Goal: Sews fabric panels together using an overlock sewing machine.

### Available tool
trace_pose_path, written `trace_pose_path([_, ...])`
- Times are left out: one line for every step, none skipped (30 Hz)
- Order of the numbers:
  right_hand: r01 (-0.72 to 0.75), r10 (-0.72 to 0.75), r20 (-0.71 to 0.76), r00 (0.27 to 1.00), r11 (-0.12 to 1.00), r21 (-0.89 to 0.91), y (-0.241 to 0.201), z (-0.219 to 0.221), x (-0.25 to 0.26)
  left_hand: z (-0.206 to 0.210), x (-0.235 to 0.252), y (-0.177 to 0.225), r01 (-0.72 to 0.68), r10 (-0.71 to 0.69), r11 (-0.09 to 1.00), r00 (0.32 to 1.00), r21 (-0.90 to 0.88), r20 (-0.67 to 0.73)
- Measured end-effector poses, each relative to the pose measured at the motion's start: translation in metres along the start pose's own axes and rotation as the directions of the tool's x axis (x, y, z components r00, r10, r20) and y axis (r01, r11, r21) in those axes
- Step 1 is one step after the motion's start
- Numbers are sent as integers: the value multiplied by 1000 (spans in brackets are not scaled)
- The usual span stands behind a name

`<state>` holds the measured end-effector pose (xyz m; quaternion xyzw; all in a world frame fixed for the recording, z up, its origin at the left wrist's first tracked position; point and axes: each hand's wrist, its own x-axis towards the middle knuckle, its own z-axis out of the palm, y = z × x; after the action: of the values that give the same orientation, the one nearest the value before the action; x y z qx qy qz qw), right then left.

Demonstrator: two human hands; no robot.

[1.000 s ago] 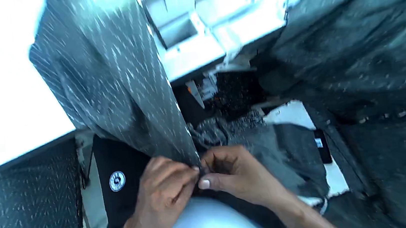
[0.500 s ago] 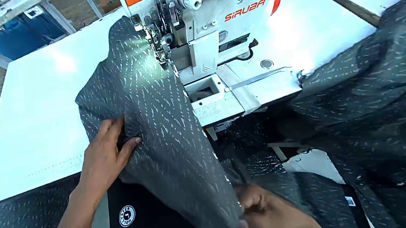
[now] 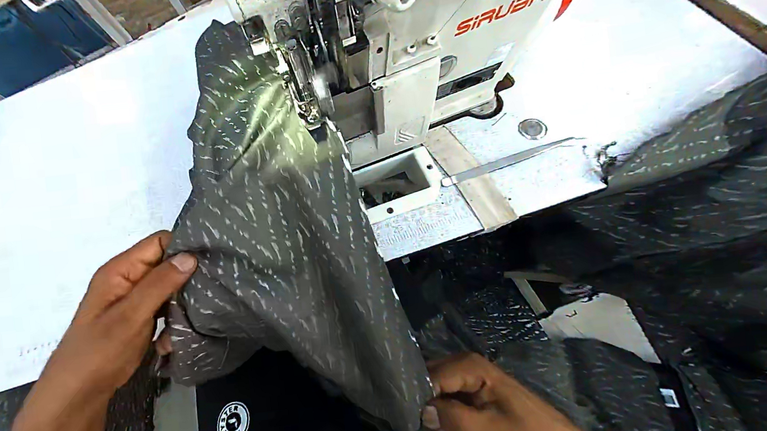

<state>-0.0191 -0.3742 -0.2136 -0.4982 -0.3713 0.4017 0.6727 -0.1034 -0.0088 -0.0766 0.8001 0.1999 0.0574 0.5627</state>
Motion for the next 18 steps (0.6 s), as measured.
trace_pose_path([7,-6,-12,1000,1000,11,-2,-1,6,0,3,7,74,-72,990,997,-121,18])
trace_pose_path([17,-17,-21,1000,1000,18,-5,-2,12,-1,6,14,114,-110,968,993,-223,30])
trace_pose_path([29,-29,-33,999,999,23,-10,-3,18,-2,9,22,133,-129,946,991,-297,34])
trace_pose_path([38,-36,-49,998,999,23,-14,-4,24,-2,12,31,138,-146,936,989,-323,0])
trace_pose_path([41,-40,-64,997,999,15,-18,-5,31,-3,16,39,131,-159,940,985,-316,-65])
trace_pose_path([44,-44,-75,996,999,7,-20,-6,38,-5,22,44,106,-149,953,979,-284,-136])
trace_pose_path([43,-42,-83,996,999,3,-22,-7,44,-7,30,45,51,-102,975,967,-218,-232])
trace_pose_path([39,-39,-92,995,999,0,-25,-8,51,-7,37,43,-34,2,996,940,-88,-341])
trace_pose_path([33,-33,-110,993,999,-8,-29,-8,58,-6,41,42,-114,152,987,903,118,-402])
trace_pose_path([23,-25,-131,991,1000,-16,-32,-8,65,-1,40,41,-167,302,925,869,340,-393])
trace_pose_path([9,-12,-152,988,1000,-22,-34,-8,71,8,34,44,-208,417,829,848,520,-327])
trace_pose_path([4,-8,-171,985,1000,-22,-37,-9,77,23,27,48,-243,494,735,831,633,-255])
trace_pose_path([7,-11,-192,981,1000,-23,-40,-9,84,41,23,52,-280,540,677,818,681,-199])
trace_pose_path([12,-17,-214,977,1000,-25,-44,-9,89,60,22,55,-302,540,656,828,692,-150])
trace_pose_path([15,-23,-234,972,999,-34,-48,-9,95,75,25,55,-292,503,645,858,707,-104])
trace_pose_path([16,-31,-250,968,998,-59,-53,-10,102,83,32,54,-272,462,628,885,729,-67])
trace_pose_path([11,-34,-262,964,996,-89,-58,-10,109,86,39,53,-243,416,608,908,756,-42])
trace_pose_path([12,-41,-274,961,994,-106,-62,-10,116,85,47,53,-219,382,599,924,771,-34])
